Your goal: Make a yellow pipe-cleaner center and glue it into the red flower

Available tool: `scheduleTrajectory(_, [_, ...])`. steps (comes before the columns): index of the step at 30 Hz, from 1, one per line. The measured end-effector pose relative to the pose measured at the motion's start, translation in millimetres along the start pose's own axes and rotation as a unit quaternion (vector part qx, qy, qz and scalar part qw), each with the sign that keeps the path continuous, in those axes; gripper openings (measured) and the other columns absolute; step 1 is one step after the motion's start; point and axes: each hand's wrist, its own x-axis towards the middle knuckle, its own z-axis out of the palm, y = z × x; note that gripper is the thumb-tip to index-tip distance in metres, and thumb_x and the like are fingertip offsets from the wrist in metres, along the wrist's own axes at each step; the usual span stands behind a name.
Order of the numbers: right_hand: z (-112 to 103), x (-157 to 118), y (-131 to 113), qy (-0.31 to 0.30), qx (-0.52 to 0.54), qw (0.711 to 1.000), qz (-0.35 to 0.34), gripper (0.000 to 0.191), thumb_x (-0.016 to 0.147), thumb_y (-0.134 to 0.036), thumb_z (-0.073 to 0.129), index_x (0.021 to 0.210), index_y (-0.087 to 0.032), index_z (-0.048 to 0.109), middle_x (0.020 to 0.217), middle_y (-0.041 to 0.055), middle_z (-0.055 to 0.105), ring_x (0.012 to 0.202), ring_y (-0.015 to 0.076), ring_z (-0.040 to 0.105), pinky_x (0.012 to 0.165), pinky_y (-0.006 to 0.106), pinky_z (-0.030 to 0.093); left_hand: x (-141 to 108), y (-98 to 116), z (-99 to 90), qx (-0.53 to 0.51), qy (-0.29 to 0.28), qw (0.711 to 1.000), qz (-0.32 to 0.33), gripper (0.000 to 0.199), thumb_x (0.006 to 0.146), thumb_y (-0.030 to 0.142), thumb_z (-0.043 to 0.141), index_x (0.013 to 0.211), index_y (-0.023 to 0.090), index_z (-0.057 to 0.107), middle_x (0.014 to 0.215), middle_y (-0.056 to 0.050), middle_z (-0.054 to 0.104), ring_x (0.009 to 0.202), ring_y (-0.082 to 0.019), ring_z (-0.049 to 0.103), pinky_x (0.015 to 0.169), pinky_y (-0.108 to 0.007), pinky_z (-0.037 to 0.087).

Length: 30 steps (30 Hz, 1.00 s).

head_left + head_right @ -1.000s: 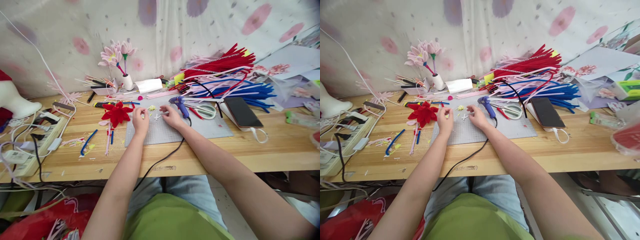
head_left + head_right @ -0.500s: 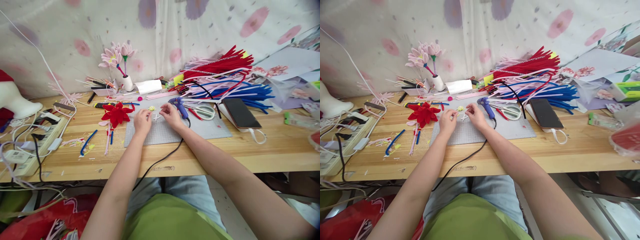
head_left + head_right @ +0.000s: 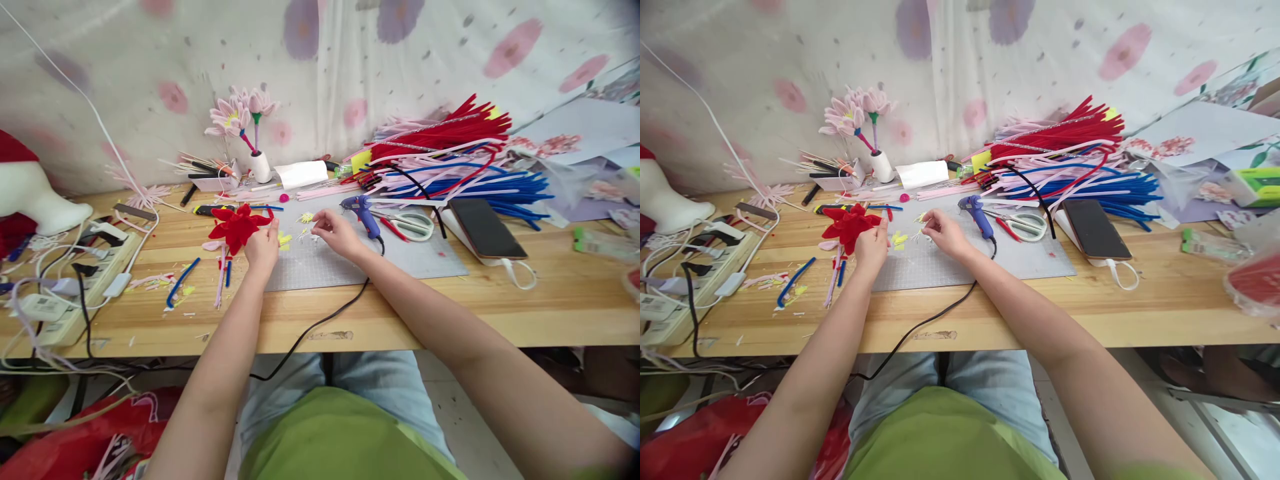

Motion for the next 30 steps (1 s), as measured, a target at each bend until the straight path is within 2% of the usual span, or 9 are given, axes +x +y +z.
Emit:
scheduleTrajectory(3, [6.5,4.9,-2.5,-0.028,-0.009,1.0,-0.003,0.018,0.071,-0.023,0.057,0.087,-0.02,0.049,0.068,-0.0034,0.056,0.065,0.0119,0.053,0.066,0.027,0.04,-6.5,-4.3,9.5,-0.046,0.031,0.993,0.101,0.016,0.076,0.035,0.055,0.074,0.019,0.059,0.075,-0.005,0.06,0.074,-0.018,0.057,0.071,-0.031,0.043])
scheduleTrajectory(5, [11.3,8.3,-3.3,-0.038,-0.021,0.999,-0.002,0.017,0.071,-0.022,0.057,0.085,-0.02,0.049,0.068,-0.0035,0.056,0.065,0.0118,0.053,0.066,0.027,0.04,-10.8,-6.9,15.2,-0.092,0.049,0.978,0.18,0.026,0.069,0.027,0.063,0.093,0.019,0.058,0.097,-0.008,0.06,0.091,-0.018,0.056,0.081,-0.032,0.044])
scheduleTrajectory(7, [16.1,10.6,-4.0,-0.043,-0.033,0.999,0.001,0.016,0.071,-0.021,0.056,0.085,-0.02,0.049,0.068,-0.0035,0.056,0.064,0.0117,0.052,0.066,0.027,0.04,-14.0,-7.3,18.8,-0.119,0.03,0.968,0.218,0.028,0.072,0.025,0.061,0.099,0.019,0.058,0.103,-0.008,0.06,0.096,-0.018,0.055,0.086,-0.033,0.044])
scheduleTrajectory(12, [23.3,10.3,-5.2,-0.048,-0.037,0.998,0.007,0.015,0.071,-0.019,0.055,0.085,-0.02,0.049,0.069,-0.0026,0.057,0.065,0.0118,0.053,0.067,0.027,0.041,-15.2,-4.8,20.3,-0.138,-0.047,0.973,0.179,0.015,0.076,0.024,0.059,0.089,0.019,0.062,0.088,-0.005,0.065,0.08,-0.015,0.06,0.079,-0.031,0.048])
scheduleTrajectory(19, [20.7,11.7,-1.2,-0.023,-0.035,0.999,0.02,0.014,0.07,-0.021,0.057,0.082,-0.02,0.051,0.07,-0.0021,0.058,0.066,0.0118,0.053,0.067,0.027,0.042,-13.5,-7.3,19.8,-0.144,-0.058,0.98,0.126,0.008,0.073,0.019,0.06,0.075,0.019,0.067,0.08,-0.004,0.066,0.071,-0.015,0.059,0.072,-0.029,0.047])
scheduleTrajectory(23, [-13.1,9.6,-12.8,-0.03,-0.036,0.998,0.046,0.014,0.069,-0.024,0.061,0.078,-0.019,0.053,0.07,-0.0007,0.059,0.065,0.0115,0.053,0.063,0.026,0.042,-10.7,-12.6,22.3,-0.167,-0.051,0.981,0.082,0.01,0.074,0.02,0.057,0.079,0.018,0.065,0.076,-0.003,0.066,0.067,-0.014,0.058,0.07,-0.029,0.046])
scheduleTrajectory(25, [-45.6,4.3,-22.0,-0.125,-0.033,0.988,0.083,0.02,0.066,-0.03,0.066,0.079,-0.018,0.055,0.068,-0.0001,0.059,0.06,0.0111,0.052,0.056,0.025,0.04,-7.7,-16.0,24.9,-0.197,-0.044,0.978,0.058,0.01,0.074,0.021,0.057,0.081,0.018,0.064,0.075,-0.003,0.065,0.067,-0.013,0.059,0.069,-0.028,0.046])
scheduleTrajectory(28, [-99.4,-6.3,-29.1,-0.288,-0.081,0.94,0.166,0.027,0.065,-0.042,0.069,0.068,-0.017,0.059,0.059,0.0008,0.056,0.051,0.0099,0.048,0.049,0.025,0.036,-3.4,-18.8,29.9,-0.256,-0.034,0.965,0.041,0.013,0.072,0.021,0.059,0.085,0.017,0.06,0.077,-0.003,0.064,0.072,-0.013,0.061,0.071,-0.027,0.047])
scheduleTrajectory(30, [-124.8,-11.4,-24.4,-0.242,-0.15,0.935,0.211,0.035,0.065,-0.05,0.068,0.059,-0.018,0.056,0.049,-0.0008,0.05,0.043,0.0083,0.04,0.045,0.025,0.032,-2.3,-17.7,32.9,-0.309,-0.037,0.95,0.028,0.016,0.072,0.02,0.059,0.088,0.018,0.055,0.076,-0.001,0.062,0.073,-0.013,0.063,0.069,-0.026,0.049])
